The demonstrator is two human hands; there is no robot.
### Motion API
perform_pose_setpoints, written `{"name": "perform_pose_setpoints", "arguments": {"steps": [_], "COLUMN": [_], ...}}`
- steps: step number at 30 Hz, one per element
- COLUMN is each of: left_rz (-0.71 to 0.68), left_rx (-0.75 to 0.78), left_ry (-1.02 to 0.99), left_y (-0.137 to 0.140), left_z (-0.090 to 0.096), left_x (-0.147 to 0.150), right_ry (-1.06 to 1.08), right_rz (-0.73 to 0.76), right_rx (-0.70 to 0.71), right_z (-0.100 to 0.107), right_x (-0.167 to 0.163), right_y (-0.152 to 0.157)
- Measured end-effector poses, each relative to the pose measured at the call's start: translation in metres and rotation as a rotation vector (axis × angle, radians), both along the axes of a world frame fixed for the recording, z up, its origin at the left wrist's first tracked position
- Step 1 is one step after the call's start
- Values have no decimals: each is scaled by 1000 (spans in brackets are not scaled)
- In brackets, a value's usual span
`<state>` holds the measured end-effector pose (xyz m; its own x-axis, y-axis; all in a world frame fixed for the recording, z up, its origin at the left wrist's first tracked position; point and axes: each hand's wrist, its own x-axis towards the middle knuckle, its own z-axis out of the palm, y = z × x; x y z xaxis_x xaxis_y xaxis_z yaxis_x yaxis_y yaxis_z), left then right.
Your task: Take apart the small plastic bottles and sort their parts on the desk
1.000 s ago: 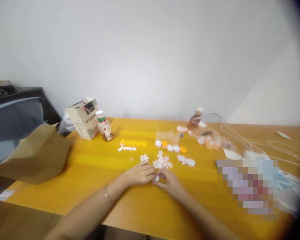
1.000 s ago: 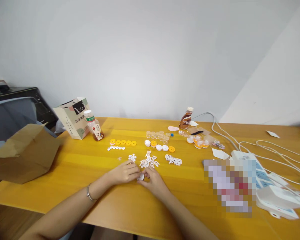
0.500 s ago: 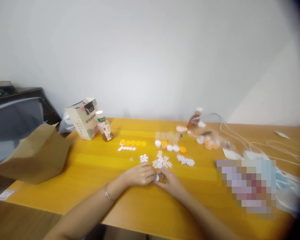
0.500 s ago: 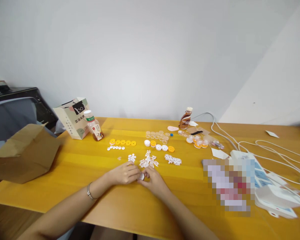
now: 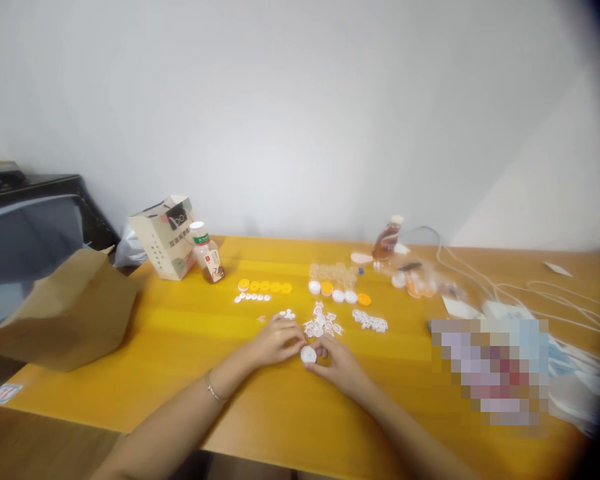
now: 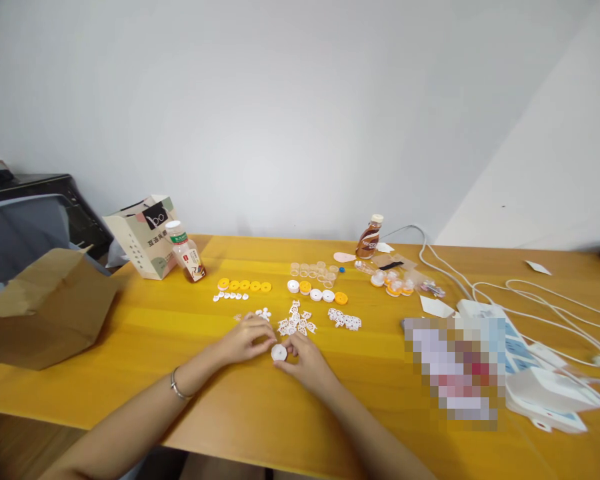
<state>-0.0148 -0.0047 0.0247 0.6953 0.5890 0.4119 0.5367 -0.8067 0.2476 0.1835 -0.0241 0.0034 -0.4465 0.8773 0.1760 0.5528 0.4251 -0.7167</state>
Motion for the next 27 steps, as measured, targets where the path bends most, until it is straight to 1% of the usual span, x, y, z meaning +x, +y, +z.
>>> {"name": "perform_pose_setpoints", "arguments": {"steps": [2,4,6,8,10,12,15,20,23,27], "left_rz": [72,166,320,498,599,621,610,608,606,584], "left_rx": [-72,-135,-173,-174,-171,-172,-163,-121,-92,-91], "left_ry": [-32,-21,28,104,195,273,327,359,379,359], "left_y": [6,15,24,31,35,35,32,31,31,28], "left_z": [7,13,18,21,22,21,20,17,16,19], "left_x": [-9,-24,-43,-60,-72,-77,-73,-64,-65,-64], "right_ry": [-1,-6,-12,-19,-20,-18,-19,-30,-33,-25], "right_rz": [-8,-10,-8,-5,-5,-7,-2,4,0,1], "right_rx": [-12,-23,-27,-28,-27,-22,-11,-9,-1,0], "right_z": [0,0,1,2,3,4,5,4,4,5], "right_x": [0,0,0,0,0,0,0,0,0,0], "right_y": [0,0,-1,-1,-1,-2,-2,-1,-1,-1]}}
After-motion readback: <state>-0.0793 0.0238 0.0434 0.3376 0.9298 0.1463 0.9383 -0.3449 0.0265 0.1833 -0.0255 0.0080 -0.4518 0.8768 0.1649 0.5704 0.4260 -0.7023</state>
